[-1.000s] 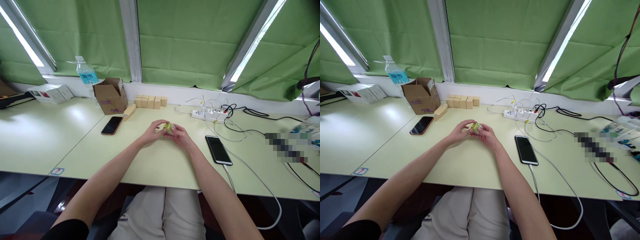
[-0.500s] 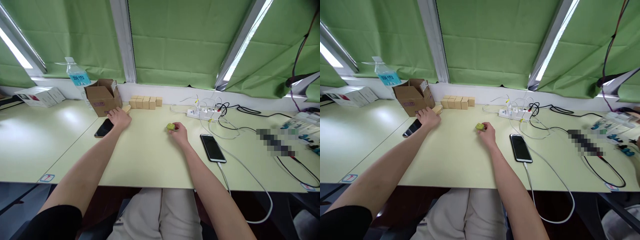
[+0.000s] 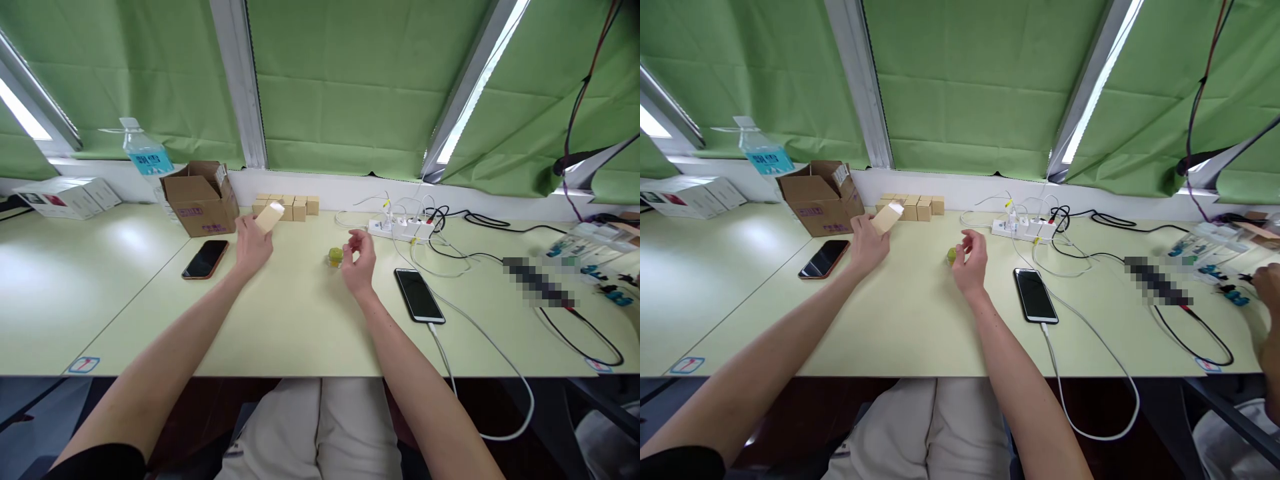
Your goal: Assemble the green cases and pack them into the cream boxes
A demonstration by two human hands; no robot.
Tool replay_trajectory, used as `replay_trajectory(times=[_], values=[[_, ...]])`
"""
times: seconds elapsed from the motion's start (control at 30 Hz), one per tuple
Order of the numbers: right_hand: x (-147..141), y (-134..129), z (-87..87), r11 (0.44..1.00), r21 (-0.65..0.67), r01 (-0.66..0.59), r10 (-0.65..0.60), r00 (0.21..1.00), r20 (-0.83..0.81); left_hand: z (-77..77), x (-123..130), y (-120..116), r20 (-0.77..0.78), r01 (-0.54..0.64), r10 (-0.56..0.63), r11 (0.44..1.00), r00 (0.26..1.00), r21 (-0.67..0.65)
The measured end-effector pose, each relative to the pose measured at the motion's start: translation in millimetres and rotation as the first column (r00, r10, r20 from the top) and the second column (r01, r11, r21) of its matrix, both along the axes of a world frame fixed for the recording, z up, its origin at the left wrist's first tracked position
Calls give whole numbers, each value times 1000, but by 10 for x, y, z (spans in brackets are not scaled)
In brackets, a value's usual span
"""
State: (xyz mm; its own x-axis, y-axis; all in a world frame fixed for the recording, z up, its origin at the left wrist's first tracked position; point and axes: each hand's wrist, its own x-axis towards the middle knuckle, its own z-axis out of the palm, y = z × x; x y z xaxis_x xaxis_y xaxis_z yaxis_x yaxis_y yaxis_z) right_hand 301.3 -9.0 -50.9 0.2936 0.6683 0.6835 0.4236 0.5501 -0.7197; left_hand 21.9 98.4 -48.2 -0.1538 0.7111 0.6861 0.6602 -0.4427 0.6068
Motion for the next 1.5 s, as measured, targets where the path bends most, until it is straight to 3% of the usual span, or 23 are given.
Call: replay_trajectory(times=[0.13, 0.23, 0.33, 0.4, 0.5, 0.6, 0.7, 0.8, 0.9, 1.03, 1.23, 1.33, 1.43, 1.5], values=[[-248, -121, -12, 928, -156, -337, 357, 926, 120, 75, 463, -460, -182, 166, -140, 977, 973, 133], [-364, -182, -7, 868, -207, -452, 483, 866, 133, 89, 710, -745, -299, 199, -123, 950, 946, 239], [-393, -215, 53, 844, -156, -513, 524, 851, 36, 49, 807, -910, -352, 200, -83, 930, 932, 310], [-378, -221, 107, 814, -127, -567, 563, 823, -72, 18, 800, -960, -370, 244, -118, 916, 922, 318], [-321, -206, 169, 749, -125, -650, 614, 753, -237, -6, 727, -972, -357, 422, -318, 867, 878, 264], [-241, -168, 181, 715, -156, -682, 608, 716, -344, -15, 635, -930, -234, 582, -543, 800, 806, 148], [-180, -132, 161, 705, -189, -683, 589, 713, -380, -30, 574, -872, -60, 652, -649, 755, 758, 71], [-154, -118, 150, 708, -185, -681, 604, 720, -342, -39, 561, -847, -34, 712, -711, 702, 702, 24], [-134, -130, 166, 681, -172, -712, 659, 698, -281, -36, 575, -843, -33, 691, -690, 723, 723, 22], [-126, -160, 184, 586, -189, -788, 744, 616, -258, -42, 592, -807, 107, 610, -615, 789, 782, 73], [-209, -142, 128, 670, -225, -707, 663, 707, -244, -68, 622, -824, 249, 588, -579, 807, 776, 45], [-190, -90, 101, 709, -203, -675, 624, 735, -265, -52, 609, -860, 270, 695, -672, 719, 690, 12], [-132, -33, 80, 723, -188, -664, 593, 737, -323, -25, 571, -849, 360, 844, -786, 537, 503, -8], [-101, -1, 63, 727, -187, -661, 578, 736, -353, -14, 552, -828, 413, 894, -810, 449, 416, -19]])
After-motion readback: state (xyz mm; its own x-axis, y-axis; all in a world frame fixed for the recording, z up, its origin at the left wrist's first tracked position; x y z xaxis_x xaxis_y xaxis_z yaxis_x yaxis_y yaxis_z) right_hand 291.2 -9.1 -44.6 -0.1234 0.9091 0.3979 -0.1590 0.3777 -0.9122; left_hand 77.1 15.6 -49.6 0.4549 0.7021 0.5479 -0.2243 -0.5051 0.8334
